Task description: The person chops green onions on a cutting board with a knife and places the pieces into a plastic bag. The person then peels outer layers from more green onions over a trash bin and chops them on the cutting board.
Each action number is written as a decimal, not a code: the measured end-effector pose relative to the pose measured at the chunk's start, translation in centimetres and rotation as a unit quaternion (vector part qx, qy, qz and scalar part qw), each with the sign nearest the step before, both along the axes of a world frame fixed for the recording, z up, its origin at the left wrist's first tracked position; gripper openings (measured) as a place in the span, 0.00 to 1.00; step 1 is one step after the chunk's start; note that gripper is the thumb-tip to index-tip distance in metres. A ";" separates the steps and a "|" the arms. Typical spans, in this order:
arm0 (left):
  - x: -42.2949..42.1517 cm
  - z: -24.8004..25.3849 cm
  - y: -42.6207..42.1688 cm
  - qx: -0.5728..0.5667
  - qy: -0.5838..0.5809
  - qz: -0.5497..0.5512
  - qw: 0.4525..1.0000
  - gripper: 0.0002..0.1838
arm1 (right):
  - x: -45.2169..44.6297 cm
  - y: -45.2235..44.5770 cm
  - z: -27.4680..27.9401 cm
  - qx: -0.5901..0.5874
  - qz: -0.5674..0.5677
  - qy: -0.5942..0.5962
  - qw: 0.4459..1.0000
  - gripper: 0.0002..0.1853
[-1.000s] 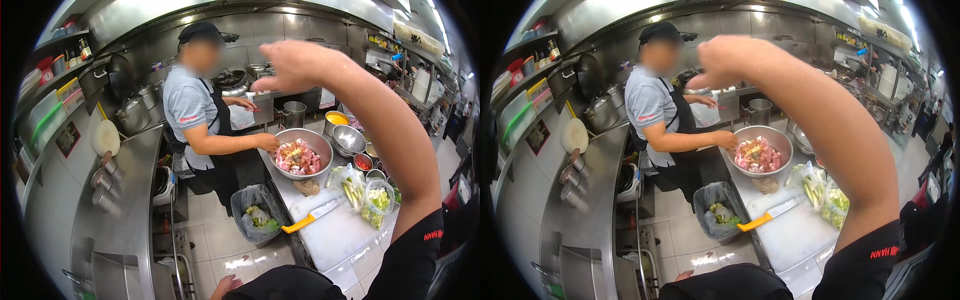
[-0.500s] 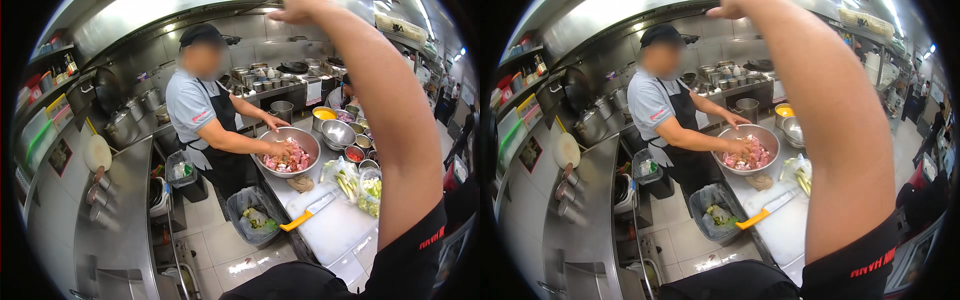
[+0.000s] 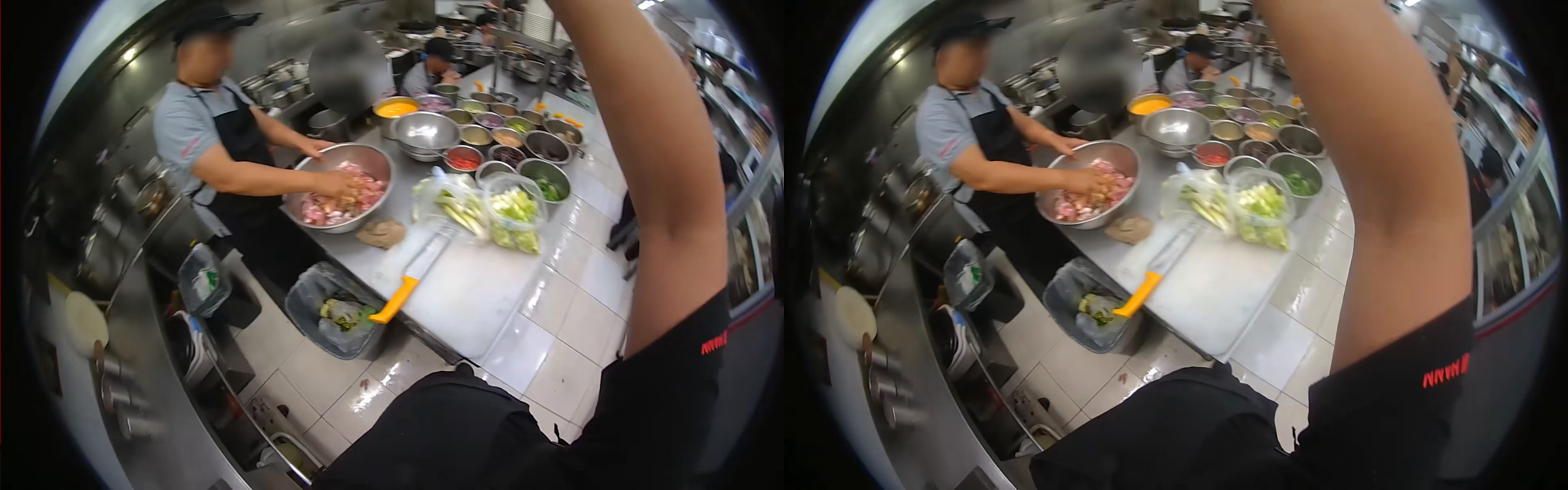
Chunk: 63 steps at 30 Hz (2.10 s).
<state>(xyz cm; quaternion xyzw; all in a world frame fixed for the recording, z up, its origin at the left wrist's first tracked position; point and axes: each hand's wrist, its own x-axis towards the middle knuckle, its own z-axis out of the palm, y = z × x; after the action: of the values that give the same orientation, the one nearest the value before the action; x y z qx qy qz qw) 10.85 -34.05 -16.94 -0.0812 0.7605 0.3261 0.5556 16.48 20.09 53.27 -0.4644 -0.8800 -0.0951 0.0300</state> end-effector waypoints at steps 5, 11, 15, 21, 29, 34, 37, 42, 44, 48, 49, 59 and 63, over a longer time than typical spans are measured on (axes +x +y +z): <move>-0.5 0.0 0.7 -0.024 0.006 -0.081 0.996 0.30 | 4.4 2.5 -12.5 0.031 0.214 -0.041 0.976 0.34; -1.1 1.5 4.7 -0.055 0.051 -0.230 0.970 0.31 | 6.3 6.7 -36.1 -0.235 0.260 -0.045 0.935 0.15; -2.6 1.4 8.3 -0.067 0.175 -0.308 0.932 0.34 | 3.9 11.0 -48.3 -0.193 0.166 -0.039 0.966 0.13; -2.6 11.4 16.5 0.085 0.459 -0.160 0.870 0.24 | 2.3 10.7 -52.0 -0.071 0.072 0.043 0.994 0.13; -2.0 18.4 28.7 0.185 0.643 -0.369 0.646 0.25 | 1.8 9.3 -51.8 -0.010 0.068 -0.126 0.990 0.14; -3.7 17.9 32.8 0.114 0.581 -0.475 0.651 0.26 | 1.1 10.1 -52.2 -0.079 -0.010 -0.087 0.993 0.14; -5.6 15.8 33.9 0.133 0.545 -0.464 0.685 0.24 | 1.1 9.9 -52.9 -0.109 -0.049 -0.077 0.990 0.15; -8.3 16.3 34.6 0.154 0.527 -0.457 0.700 0.24 | 1.3 9.8 -51.6 -0.249 -0.076 0.001 0.966 0.20; -8.6 17.1 34.7 0.154 0.522 -0.489 0.682 0.23 | 0.9 9.7 -50.7 -0.284 -0.075 -0.001 0.956 0.21; -9.1 16.8 34.4 0.173 0.505 -0.489 0.690 0.24 | 2.0 9.6 -50.2 -0.305 -0.085 0.062 0.946 0.19; -9.1 16.8 34.4 0.174 0.504 -0.486 0.693 0.24 | 2.4 9.7 -49.7 -0.330 -0.097 0.091 0.934 0.19; -9.6 17.5 35.2 0.162 0.482 -0.496 0.704 0.28 | 8.1 2.9 -43.6 -0.486 -0.128 0.245 0.829 0.18; -9.8 17.6 35.2 0.166 0.475 -0.495 0.708 0.30 | 11.1 -1.0 -47.1 -0.520 -0.030 0.289 0.803 0.18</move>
<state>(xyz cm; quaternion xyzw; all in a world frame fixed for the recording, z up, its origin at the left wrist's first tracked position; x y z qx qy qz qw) 1.01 1.11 0.66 0.5660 0.7888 0.1211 0.2068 27.61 19.06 6.21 -0.4422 -0.7339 0.5145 0.0342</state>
